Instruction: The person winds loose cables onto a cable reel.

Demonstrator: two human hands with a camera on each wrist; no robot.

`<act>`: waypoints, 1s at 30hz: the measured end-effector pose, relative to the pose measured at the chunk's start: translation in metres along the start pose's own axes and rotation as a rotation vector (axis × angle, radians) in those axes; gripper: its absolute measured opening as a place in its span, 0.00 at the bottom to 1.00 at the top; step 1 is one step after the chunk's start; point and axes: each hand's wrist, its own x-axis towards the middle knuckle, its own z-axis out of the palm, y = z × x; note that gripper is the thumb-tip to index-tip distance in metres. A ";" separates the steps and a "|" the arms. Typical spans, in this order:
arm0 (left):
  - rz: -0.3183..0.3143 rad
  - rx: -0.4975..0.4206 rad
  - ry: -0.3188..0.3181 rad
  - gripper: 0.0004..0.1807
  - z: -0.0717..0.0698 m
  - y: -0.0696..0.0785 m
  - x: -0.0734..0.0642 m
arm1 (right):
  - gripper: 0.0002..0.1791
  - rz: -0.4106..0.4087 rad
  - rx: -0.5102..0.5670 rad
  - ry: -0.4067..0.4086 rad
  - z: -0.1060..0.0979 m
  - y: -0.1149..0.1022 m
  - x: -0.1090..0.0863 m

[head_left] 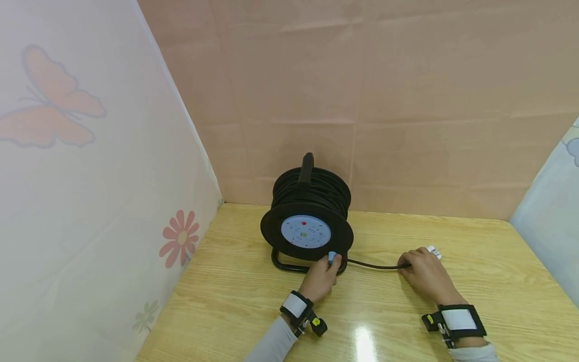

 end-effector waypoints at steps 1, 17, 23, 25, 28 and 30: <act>0.001 -0.004 -0.001 0.28 -0.001 0.000 -0.001 | 0.10 -0.004 0.002 0.000 0.000 0.000 0.000; -0.025 0.007 -0.001 0.28 -0.007 -0.010 -0.005 | 0.09 -0.027 -0.093 0.165 0.002 0.000 -0.001; -0.049 0.000 0.006 0.29 -0.008 -0.017 -0.004 | 0.08 0.009 -0.087 0.146 0.004 0.000 0.000; -0.050 -0.001 0.006 0.30 -0.008 -0.019 -0.004 | 0.09 0.014 -0.088 0.141 0.004 -0.001 0.000; -0.042 0.013 0.016 0.30 -0.011 -0.020 -0.006 | 0.10 0.020 -0.092 0.131 0.004 -0.002 0.001; -0.029 0.027 0.028 0.29 -0.014 -0.020 -0.007 | 0.10 0.027 -0.091 0.122 0.004 -0.003 0.002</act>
